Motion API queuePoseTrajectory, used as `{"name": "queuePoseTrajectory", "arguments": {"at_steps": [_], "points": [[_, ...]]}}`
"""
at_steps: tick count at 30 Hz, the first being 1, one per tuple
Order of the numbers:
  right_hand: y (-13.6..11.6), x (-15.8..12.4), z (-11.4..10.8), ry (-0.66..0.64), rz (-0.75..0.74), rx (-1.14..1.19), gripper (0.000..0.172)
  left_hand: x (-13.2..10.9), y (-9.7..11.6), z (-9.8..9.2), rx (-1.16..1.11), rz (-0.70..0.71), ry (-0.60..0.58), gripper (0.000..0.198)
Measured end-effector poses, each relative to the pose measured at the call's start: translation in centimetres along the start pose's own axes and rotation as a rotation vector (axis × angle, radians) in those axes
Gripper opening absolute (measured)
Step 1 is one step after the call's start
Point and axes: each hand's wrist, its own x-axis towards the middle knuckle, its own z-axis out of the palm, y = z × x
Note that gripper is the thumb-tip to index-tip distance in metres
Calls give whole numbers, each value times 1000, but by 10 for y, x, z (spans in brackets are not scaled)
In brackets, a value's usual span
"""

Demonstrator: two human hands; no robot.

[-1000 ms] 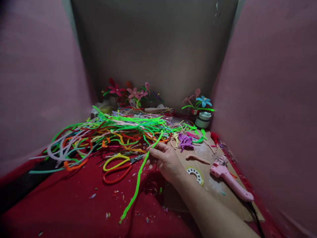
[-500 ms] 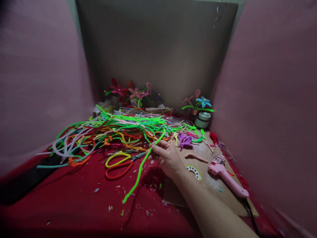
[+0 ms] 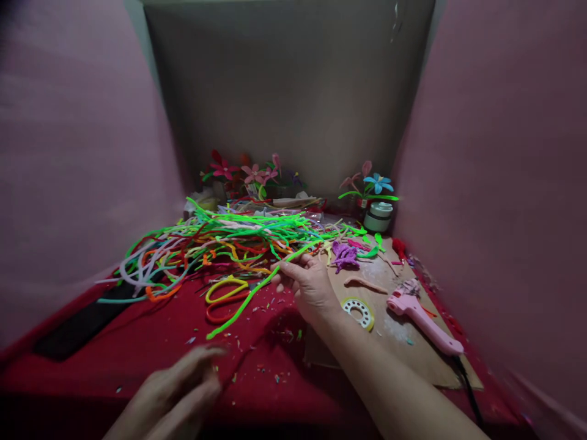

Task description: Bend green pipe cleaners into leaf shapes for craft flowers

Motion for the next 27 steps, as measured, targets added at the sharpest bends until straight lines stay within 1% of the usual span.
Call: {"name": "queuePoseTrajectory", "arguments": {"at_steps": [1, 2, 3, 4, 5, 7, 8, 10, 12, 15, 19, 23, 25, 27], "points": [[0, -1, 2, 11, 8, 14, 14, 12, 8, 1, -100, 94, 79, 40], [-1, -1, 4, 19, 17, 27, 15, 25, 18, 4, -188, 157, 139, 49], [-1, -1, 6, 23, 22, 38, 15, 37, 29, 7, -271, 212, 163, 55], [-1, -1, 7, 24, 22, 44, 17, 47, 40, 9, -346, 259, 216, 55], [-1, -2, 7, 23, 18, 46, 18, 56, 51, 11, -399, 303, 270, 49], [-2, -1, 7, 7, 3, 36, 19, 67, 68, 12, -486, 383, 305, 32], [-3, -1, 7, -2, -4, 26, 19, 71, 74, 10, -538, 391, 309, 27], [-6, 1, 7, -9, -18, 2, 19, 77, 82, 5, -663, 340, 272, 23], [-12, 4, 7, -8, -44, -13, 18, 85, 85, -2, -771, 241, 196, 23], [-22, 12, 5, -25, -66, 24, 19, 98, 87, -10, -840, 158, 137, 23], [-23, 20, -2, -58, -55, 46, 22, 116, 91, -19, -836, 182, 81, 24], [-12, 17, -10, -97, -33, 3, 25, 133, 101, -28, -882, 190, -55, 18], [-8, 15, -12, -114, -24, -17, 23, 142, 106, -29, -934, 175, -97, 12], [-5, 14, -13, -121, 0, -56, 21, 149, 111, -25, -936, 184, -143, 9]]}}
